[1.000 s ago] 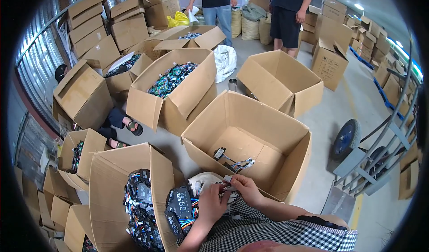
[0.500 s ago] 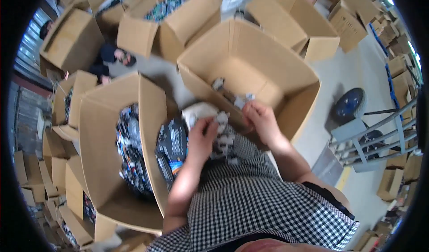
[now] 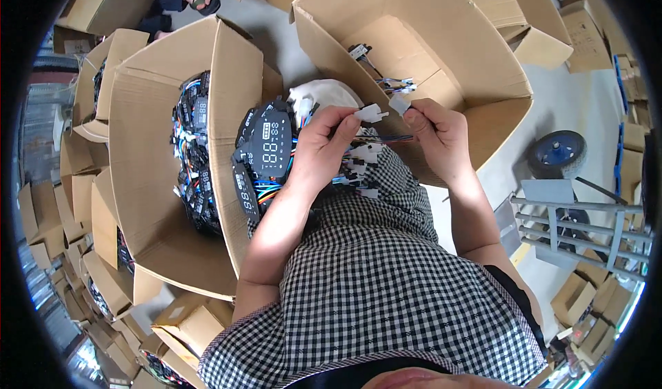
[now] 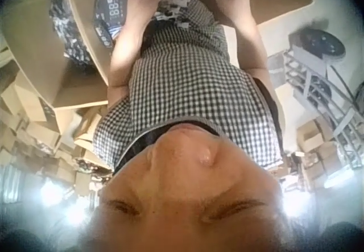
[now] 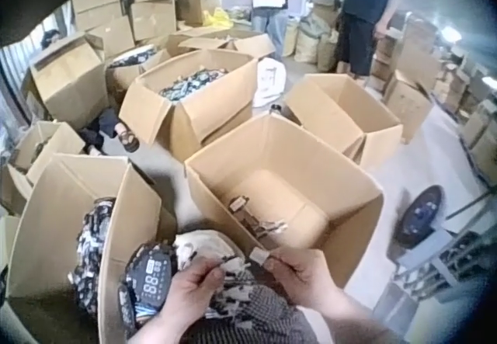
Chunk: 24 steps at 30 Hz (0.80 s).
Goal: The person sorts wire harnesses and electronic display modules by hand, checking them one by one.
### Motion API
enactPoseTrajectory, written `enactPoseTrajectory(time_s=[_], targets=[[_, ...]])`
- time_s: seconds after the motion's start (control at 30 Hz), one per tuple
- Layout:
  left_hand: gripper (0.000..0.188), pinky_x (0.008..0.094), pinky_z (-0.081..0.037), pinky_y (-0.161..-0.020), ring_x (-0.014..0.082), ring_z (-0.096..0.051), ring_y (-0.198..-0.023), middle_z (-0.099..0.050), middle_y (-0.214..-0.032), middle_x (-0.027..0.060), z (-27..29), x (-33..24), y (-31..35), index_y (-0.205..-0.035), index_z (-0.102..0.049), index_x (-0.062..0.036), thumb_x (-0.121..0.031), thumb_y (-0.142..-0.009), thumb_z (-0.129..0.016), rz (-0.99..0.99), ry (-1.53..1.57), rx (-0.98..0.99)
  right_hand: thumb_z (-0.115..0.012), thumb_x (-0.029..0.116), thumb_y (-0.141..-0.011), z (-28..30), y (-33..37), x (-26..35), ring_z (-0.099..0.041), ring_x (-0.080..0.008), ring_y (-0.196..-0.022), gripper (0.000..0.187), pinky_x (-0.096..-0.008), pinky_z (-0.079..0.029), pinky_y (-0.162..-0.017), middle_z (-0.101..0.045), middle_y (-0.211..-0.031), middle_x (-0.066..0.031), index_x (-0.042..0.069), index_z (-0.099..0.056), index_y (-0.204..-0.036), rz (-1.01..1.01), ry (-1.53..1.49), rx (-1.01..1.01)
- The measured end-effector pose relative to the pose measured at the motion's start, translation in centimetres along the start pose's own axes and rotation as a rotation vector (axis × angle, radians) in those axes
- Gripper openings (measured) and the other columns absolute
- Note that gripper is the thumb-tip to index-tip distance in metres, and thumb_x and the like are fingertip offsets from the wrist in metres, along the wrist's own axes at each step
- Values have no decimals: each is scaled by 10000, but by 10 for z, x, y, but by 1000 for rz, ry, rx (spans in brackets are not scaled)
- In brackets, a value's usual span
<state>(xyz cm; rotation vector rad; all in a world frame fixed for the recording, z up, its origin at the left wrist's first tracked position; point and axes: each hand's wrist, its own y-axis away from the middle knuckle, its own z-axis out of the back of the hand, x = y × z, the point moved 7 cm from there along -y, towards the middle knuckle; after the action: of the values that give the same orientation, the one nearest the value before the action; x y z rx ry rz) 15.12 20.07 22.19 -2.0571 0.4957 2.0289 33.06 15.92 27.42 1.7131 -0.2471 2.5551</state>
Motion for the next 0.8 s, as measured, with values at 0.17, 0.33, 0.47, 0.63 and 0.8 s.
enactPoseTrajectory(time_s=[0.17, 0.33, 0.47, 0.63, 0.8], targets=[[273, 298, -449, -678, 152, -545, -737, -585, -786, 68, 0, 2, -1, -953, -613, -7, -263, -981, -523, -54, -151, 22, -646, 22, -809, -7, -3, 24, -623, -220, -631, 124, -301, -493, -561, -629, -734, -97, 30, -663, -931, 293, 400, 141], [219, 353, -461, -616, 259, -598, -671, -605, -715, 105, -4, -7, 4, -823, -630, -28, -205, -934, -567, -157, -306, 21, -689, 1, -706, -2, -5, 19, -615, -246, -603, 246, -328, -480, -528, -605, -693, -97, 55, -675, -946, 313, 415, 241], [207, 399, -432, -574, 295, -577, -612, -573, -661, 85, -6, -18, 6, -752, -605, -49, -204, -888, -607, -361, -435, -14, -658, -1, -720, -5, -3, 14, -630, -249, -617, 219, -328, -493, -553, -603, -675, -99, 50, -686, -931, 265, 420, 380], [252, 401, -397, -565, 267, -570, -634, -526, -628, 37, -11, -28, 15, -659, -545, -96, -252, -818, -664, -554, -703, -101, -663, 54, -735, -8, 5, 0, -632, -277, -621, 155, -360, -489, -568, -625, -687, -110, 50, -689, -888, 166, 393, 498], [258, 384, -404, -576, 247, -574, -641, -534, -635, 31, -11, -21, 13, -652, -545, -104, -263, -818, -663, -513, -656, -41, -650, 92, -767, -11, 10, -1, -618, -309, -615, 90, -382, -472, -550, -634, -699, -120, 50, -680, -840, 173, 350, 549]])
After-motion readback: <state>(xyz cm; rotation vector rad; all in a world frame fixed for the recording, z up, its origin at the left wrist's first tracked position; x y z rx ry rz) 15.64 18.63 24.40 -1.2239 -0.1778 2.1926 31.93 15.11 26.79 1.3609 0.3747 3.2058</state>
